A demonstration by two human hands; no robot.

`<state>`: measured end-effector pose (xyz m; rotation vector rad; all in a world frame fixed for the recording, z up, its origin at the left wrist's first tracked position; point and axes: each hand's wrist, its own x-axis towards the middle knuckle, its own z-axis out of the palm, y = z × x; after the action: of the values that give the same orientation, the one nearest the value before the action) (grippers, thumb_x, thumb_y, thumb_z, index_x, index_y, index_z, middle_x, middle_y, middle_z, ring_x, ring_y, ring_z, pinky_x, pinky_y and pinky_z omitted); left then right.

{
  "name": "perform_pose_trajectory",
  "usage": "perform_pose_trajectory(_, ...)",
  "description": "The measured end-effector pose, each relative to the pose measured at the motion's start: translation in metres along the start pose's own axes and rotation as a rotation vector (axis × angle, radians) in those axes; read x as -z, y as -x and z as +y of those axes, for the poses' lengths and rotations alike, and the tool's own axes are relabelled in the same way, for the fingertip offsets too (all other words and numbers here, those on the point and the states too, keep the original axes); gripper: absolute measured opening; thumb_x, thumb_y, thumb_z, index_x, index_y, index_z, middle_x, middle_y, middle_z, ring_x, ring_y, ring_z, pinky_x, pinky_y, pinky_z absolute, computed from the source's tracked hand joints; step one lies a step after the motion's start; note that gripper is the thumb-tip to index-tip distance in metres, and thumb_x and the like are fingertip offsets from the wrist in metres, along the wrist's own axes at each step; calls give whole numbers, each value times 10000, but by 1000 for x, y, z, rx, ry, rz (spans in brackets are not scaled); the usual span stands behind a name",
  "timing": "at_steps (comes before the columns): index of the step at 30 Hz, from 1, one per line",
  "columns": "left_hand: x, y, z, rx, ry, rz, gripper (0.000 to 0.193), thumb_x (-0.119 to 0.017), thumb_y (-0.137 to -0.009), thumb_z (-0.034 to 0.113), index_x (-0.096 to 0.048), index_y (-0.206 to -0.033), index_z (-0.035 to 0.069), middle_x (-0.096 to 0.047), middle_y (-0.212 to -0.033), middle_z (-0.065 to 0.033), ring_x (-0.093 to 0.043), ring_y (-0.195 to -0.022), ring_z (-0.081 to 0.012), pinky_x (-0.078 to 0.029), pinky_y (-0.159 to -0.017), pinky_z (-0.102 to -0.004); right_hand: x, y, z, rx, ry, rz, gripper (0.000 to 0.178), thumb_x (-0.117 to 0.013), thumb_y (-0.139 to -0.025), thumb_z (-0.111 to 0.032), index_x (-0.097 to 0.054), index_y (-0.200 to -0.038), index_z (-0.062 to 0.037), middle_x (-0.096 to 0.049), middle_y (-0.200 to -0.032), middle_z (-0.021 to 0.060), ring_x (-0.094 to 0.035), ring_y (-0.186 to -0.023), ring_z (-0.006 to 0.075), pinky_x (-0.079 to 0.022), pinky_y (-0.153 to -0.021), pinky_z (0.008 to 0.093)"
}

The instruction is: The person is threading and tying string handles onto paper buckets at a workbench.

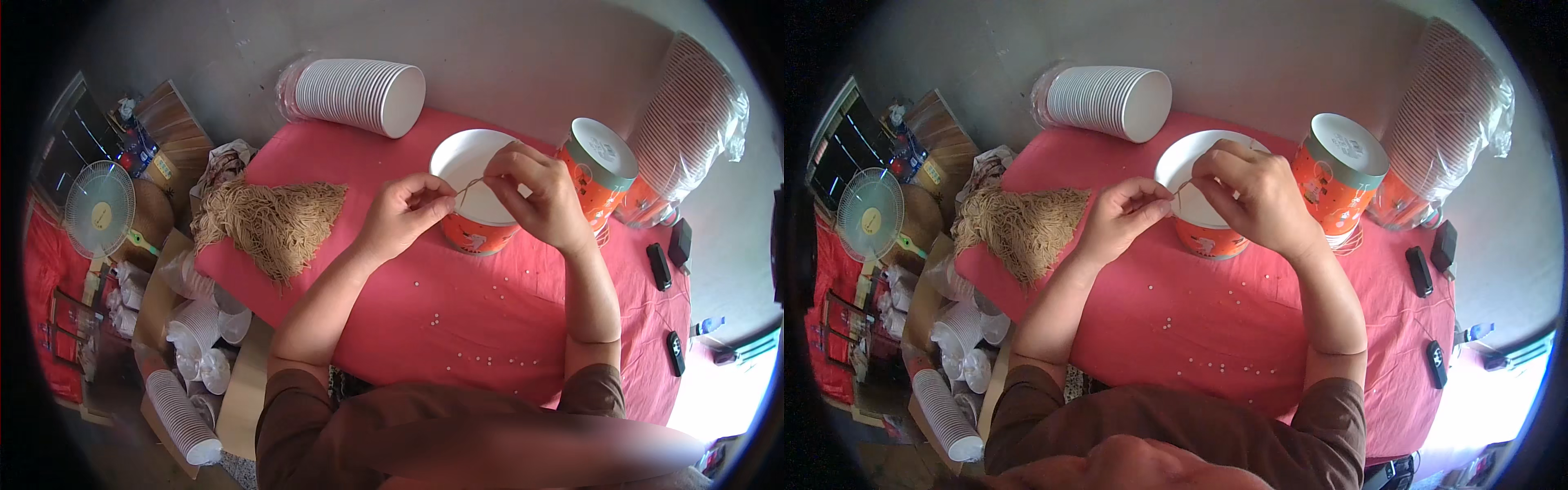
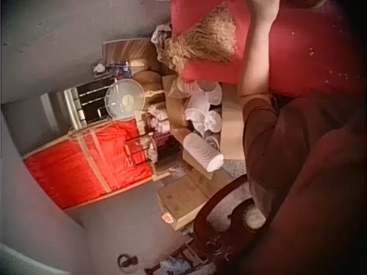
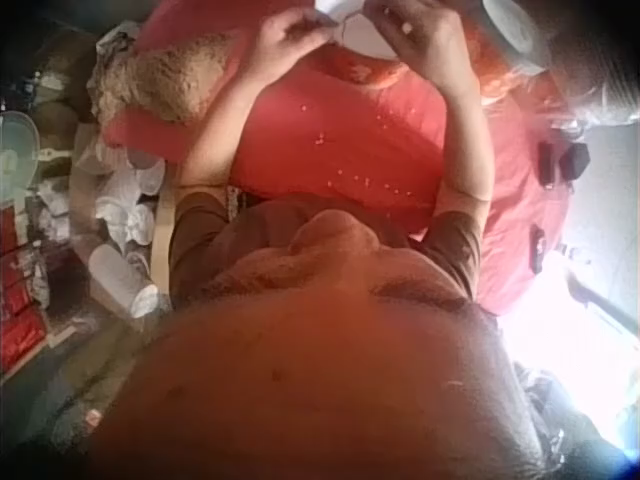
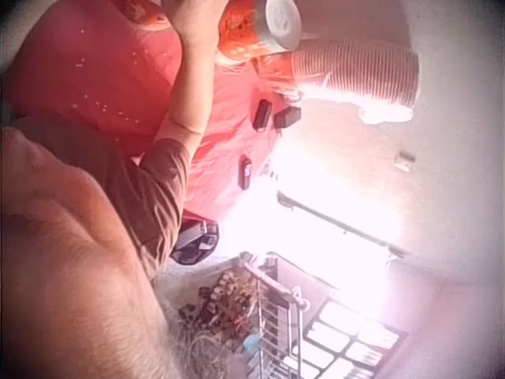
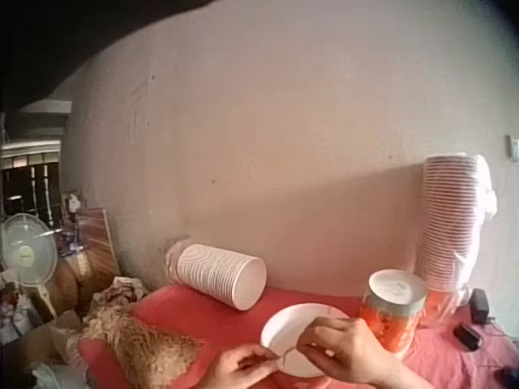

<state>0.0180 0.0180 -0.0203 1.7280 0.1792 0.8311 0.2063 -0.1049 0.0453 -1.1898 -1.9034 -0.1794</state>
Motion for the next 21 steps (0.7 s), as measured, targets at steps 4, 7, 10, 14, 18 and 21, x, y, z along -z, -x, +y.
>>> perform_pose_trajectory(4,1,1,2,-49,41,6,126,-627,-942,74,-640,-1039,-6,-666,-874,-24,-619,-757,-65,-509,-684,-217,3,-1,-3,-23,-61,-2,96,-648,-807,82,-625,-877,21,-645,-860,110,-642,-739,224,-503,-632,312)
perform_pose_trajectory(7,7,1,2,114,243,-27,115,-621,-946,78,-640,-1029,0,-644,-857,0,-576,-707,-49,-474,-636,-201,1,-1,-4,2,-69,-43,91,-654,-804,72,-636,-874,18,-648,-859,108,-645,-737,229,-508,-632,316)
perform_pose_trajectory(10,6,1,3,114,330,-21,112,-599,-959,95,-616,-1037,16,-553,-768,25,-356,-570,9,-236,-466,-164,-4,-1,-7,5,-88,-70,92,-672,-795,48,-657,-874,3,-650,-850,98,-656,-725,238,-520,-619,331)
perform_pose_trajectory(14,-1,3,8,88,253,-19,127,-612,-952,93,-624,-1054,18,-589,-790,13,-414,-602,3,-287,-493,-158,-12,-1,-3,60,-29,-84,100,-691,-783,25,-679,-873,-15,-651,-847,86,-668,-696,236,-529,-581,331)
perform_pose_trajectory(18,-2,3,7,35,188,-26,141,-633,-939,88,-637,-1059,15,-616,-817,1,-454,-641,-1,-327,-523,-156,-16,-1,-2,80,-1,-51,101,-699,-779,21,-681,-871,-14,-659,-843,84,-674,-680,233,-535,-568,324)
perform_pose_trajectory(21,-1,5,7,94,221,-40,125,-629,-945,77,-653,-1030,-11,-670,-953,-31,-602,-902,-70,-504,-801,-239,-17,-1,-1,77,-1,-43,97,-706,-777,17,-682,-866,-13,-663,-839,83,-676,-677,234,-536,-567,323)
